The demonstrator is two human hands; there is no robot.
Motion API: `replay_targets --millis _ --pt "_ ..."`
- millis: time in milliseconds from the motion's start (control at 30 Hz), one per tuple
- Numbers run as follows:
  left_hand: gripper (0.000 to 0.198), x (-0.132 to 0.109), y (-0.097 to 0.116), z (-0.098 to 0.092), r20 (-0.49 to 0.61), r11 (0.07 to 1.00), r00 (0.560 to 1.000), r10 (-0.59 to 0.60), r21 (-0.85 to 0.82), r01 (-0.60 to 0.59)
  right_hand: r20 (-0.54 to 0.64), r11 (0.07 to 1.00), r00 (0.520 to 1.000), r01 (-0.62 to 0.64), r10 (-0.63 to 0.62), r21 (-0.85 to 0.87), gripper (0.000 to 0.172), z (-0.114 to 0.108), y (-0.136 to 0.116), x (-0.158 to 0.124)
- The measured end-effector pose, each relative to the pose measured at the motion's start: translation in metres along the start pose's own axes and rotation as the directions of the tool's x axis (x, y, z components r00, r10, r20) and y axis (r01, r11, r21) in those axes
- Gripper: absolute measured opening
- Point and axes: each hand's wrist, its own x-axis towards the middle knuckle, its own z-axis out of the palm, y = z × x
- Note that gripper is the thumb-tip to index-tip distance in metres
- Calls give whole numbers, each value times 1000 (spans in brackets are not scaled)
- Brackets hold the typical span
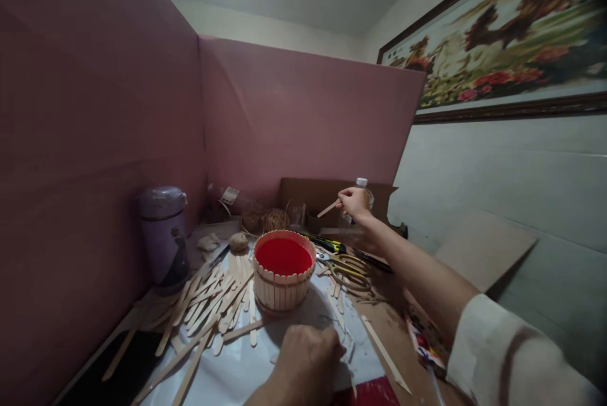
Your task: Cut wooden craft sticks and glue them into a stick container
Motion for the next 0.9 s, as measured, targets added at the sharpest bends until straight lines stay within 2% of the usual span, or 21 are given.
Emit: replay_targets --millis 100,200,267,333,400,433,500,600,733,800,900 --pt "18 -1 -1 -13 -20 993 999 -49 -104 47 -26 980 995 -86 92 178 14 -30 -2 -32" --pt "24 2 -1 -20 -55 933 992 -110 -351 83 35 919 983 -180 180 351 6 -54 4 -77" --pt "34 5 0 -22 -46 790 979 -200 -598 134 100 863 968 -249 229 439 2 -65 11 -112" --pt "36 8 1 -23 7 571 965 -263 -805 161 160 812 953 -302 256 500 4 -70 17 -145" --pt "36 10 1 -23 56 380 954 -294 -909 170 222 760 936 -352 274 546 6 -71 21 -174" --pt "40 10 2 -23 79 303 952 -297 -937 172 284 683 920 -392 271 617 8 -70 22 -187" --pt "48 10 2 -24 107 204 951 -289 -964 170 360 564 888 -459 285 686 13 -65 23 -207" --pt "49 9 3 -28 91 185 956 -278 -972 146 412 493 863 -505 293 708 18 -55 24 -227" --pt "49 8 6 -36 48 170 948 -314 -980 106 502 547 838 -528 214 650 25 -49 25 -239" --pt "49 8 7 -38 47 158 945 -325 -982 103 544 636 822 -511 167 578 33 -50 24 -240" --pt "46 7 7 -41 39 197 949 -313 -975 105 590 815 805 -382 62 436 43 -53 20 -238"
